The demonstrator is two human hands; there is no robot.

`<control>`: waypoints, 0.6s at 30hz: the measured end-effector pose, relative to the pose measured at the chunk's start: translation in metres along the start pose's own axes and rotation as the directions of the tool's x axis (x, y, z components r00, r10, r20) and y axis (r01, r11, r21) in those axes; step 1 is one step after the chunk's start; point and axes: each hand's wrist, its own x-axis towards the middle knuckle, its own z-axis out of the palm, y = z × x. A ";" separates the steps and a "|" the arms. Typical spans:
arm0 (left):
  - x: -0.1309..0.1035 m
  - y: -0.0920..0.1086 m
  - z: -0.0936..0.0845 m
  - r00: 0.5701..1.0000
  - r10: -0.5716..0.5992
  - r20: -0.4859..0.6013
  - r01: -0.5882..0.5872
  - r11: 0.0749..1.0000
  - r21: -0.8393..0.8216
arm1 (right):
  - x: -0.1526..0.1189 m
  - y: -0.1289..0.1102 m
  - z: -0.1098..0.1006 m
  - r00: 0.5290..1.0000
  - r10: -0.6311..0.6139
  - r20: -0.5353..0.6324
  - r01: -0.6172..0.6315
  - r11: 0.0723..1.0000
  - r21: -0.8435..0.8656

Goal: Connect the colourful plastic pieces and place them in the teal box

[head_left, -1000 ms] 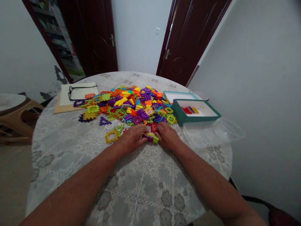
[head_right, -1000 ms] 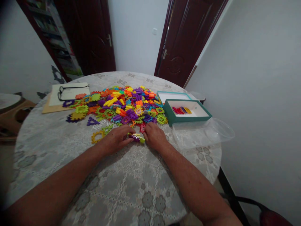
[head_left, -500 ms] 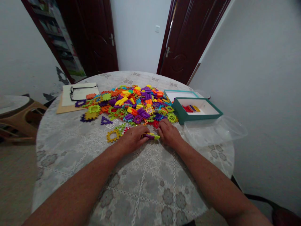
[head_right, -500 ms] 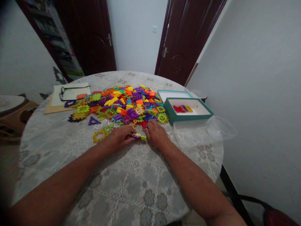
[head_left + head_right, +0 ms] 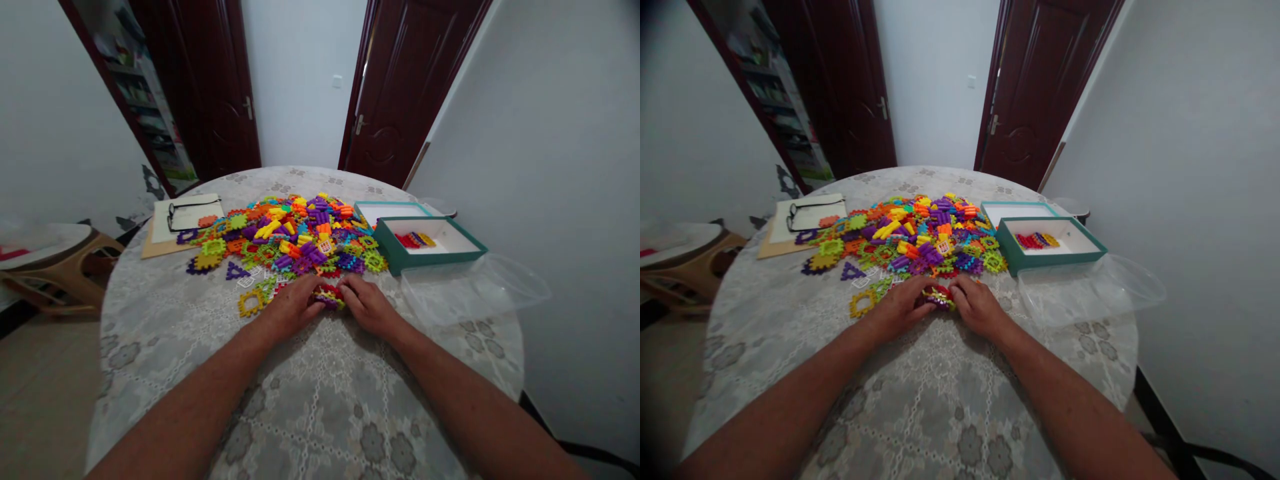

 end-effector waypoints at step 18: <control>-0.002 0.003 0.000 1.000 0.016 0.012 -0.016 1.000 -0.006 | -0.003 -0.006 -0.005 0.979 -0.122 0.163 0.124 0.992 -0.001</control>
